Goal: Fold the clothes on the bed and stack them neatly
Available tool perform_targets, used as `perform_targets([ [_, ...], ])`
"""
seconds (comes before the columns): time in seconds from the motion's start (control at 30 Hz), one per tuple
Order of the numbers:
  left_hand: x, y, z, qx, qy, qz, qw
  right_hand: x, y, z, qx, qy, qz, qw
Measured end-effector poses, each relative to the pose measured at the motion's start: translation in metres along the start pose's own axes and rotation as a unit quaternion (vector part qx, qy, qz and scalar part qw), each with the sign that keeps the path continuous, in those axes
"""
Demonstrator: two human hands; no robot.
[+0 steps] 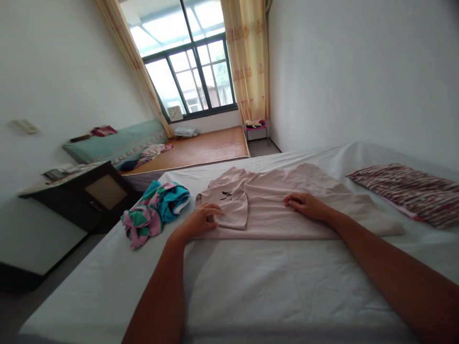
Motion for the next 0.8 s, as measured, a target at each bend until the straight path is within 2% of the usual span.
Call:
perform_targets([
  [0.1,-0.01,-0.02,-0.028,0.002,-0.063,0.051,0.997,-0.001,-0.001,-0.002,-0.012,-0.003,0.002,1.0],
  [0.23,-0.016,-0.026,-0.028,-0.04,-0.054,0.023,0.997,-0.002,-0.001,-0.002,-0.018,-0.002,0.005,1.0],
  [0.3,-0.017,-0.022,-0.018,-0.087,-0.006,-0.021,0.996,-0.001,-0.001,0.0,-0.016,-0.001,0.001,1.0],
  [0.33,-0.018,-0.018,-0.011,-0.114,0.039,-0.052,0.991,-0.001,-0.001,0.001,-0.016,-0.002,-0.001,1.0],
  [0.4,-0.019,-0.006,0.007,-0.161,0.149,-0.118,0.969,-0.001,-0.001,0.003,-0.015,-0.005,-0.003,1.0],
  [0.47,-0.019,0.004,0.024,-0.188,0.237,-0.159,0.94,-0.001,-0.001,0.003,-0.01,-0.007,-0.006,1.0],
  [0.6,-0.028,0.019,0.045,-0.169,0.304,-0.188,0.919,-0.001,-0.001,0.003,0.004,-0.003,-0.011,1.0],
  [0.7,-0.034,0.023,0.041,-0.132,0.278,-0.21,0.928,-0.001,-0.002,0.003,0.013,0.008,-0.007,1.0],
  [0.8,-0.039,0.019,0.015,-0.113,0.177,-0.206,0.956,0.0,-0.002,0.003,0.021,0.015,-0.006,1.0],
])
Point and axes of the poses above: each hand's wrist, its own x-axis away from the middle knuckle, its own y-axis out of the back of the hand, z = x × y, the point moved 6 cm from there along -x, towards the middle knuckle, and after that the axes turned 5 degrees about -x, right-handed, at the moved point
